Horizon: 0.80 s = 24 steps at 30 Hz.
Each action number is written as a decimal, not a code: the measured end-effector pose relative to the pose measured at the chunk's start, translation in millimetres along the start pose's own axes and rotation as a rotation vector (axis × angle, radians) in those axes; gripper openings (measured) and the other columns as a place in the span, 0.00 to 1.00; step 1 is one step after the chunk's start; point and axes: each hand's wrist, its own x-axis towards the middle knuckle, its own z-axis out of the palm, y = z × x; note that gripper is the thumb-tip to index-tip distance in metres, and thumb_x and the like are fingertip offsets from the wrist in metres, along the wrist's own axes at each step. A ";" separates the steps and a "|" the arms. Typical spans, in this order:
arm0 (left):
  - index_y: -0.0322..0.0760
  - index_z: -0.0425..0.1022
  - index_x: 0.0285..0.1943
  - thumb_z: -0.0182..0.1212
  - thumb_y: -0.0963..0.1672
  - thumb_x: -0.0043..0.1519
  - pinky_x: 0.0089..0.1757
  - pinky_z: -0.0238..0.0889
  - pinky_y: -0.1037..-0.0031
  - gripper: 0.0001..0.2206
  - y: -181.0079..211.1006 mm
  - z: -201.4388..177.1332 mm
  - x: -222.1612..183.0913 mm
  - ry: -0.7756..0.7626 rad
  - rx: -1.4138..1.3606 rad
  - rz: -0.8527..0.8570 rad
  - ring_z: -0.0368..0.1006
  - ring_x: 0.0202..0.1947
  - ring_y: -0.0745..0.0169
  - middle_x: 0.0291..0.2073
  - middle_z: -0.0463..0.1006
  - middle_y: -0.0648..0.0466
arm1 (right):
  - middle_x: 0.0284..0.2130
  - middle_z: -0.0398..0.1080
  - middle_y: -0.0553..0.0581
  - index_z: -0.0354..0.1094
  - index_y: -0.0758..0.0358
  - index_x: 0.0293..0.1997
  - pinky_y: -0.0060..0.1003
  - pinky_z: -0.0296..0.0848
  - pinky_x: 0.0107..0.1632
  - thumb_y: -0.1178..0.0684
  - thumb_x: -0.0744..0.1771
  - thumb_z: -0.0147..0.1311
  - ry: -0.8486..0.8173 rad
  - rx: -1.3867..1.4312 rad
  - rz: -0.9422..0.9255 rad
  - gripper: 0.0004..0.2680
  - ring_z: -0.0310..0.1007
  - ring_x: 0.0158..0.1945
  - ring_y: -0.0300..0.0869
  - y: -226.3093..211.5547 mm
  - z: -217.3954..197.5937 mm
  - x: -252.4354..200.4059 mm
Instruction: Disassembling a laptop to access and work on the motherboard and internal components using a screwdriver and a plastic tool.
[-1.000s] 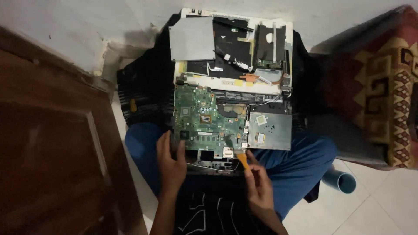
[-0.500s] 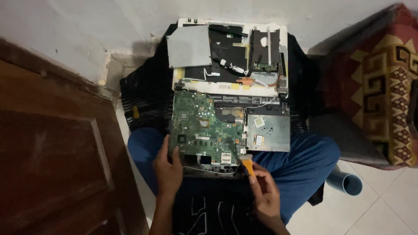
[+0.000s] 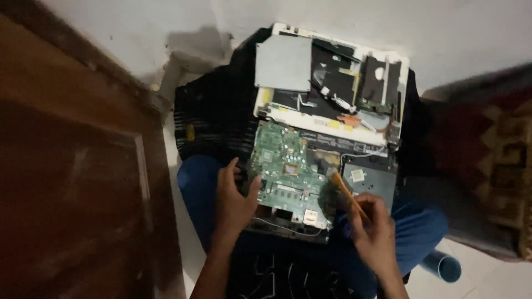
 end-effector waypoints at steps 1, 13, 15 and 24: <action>0.41 0.61 0.74 0.62 0.51 0.60 0.50 0.66 0.61 0.32 0.6 0.5 3.2 0.007 -0.012 0.001 0.70 0.54 0.54 0.54 0.70 0.50 | 0.42 0.74 0.55 0.67 0.60 0.50 0.32 0.78 0.45 0.54 0.69 0.54 -0.002 -0.008 -0.012 0.06 0.77 0.43 0.39 -10.1 4.6 10.0; 0.47 0.54 0.79 0.69 0.54 0.58 0.54 0.67 0.57 0.40 -23.1 30.2 8.6 0.041 -0.015 0.229 0.67 0.63 0.33 0.70 0.57 0.35 | 0.42 0.77 0.63 0.72 0.67 0.51 0.40 0.78 0.45 0.62 0.69 0.55 -0.098 -0.256 -0.781 0.07 0.80 0.43 0.49 -101.9 99.9 91.4; 0.42 0.50 0.79 0.58 0.55 0.65 0.38 0.77 0.59 0.36 -15.0 21.1 6.3 0.019 -0.054 0.333 0.81 0.41 0.32 0.71 0.56 0.27 | 0.44 0.77 0.65 0.74 0.69 0.49 0.25 0.86 0.32 0.68 0.66 0.58 -0.183 -0.361 -0.778 0.08 0.82 0.36 0.46 -114.9 114.9 99.6; 0.46 0.50 0.79 0.61 0.54 0.63 0.50 0.67 0.49 0.37 -9.9 18.8 12.6 -0.124 0.012 0.159 0.65 0.62 0.24 0.75 0.50 0.34 | 0.43 0.77 0.66 0.70 0.69 0.58 0.41 0.79 0.39 0.67 0.67 0.52 -0.237 -0.379 -0.771 0.13 0.80 0.39 0.51 -100.6 109.1 103.6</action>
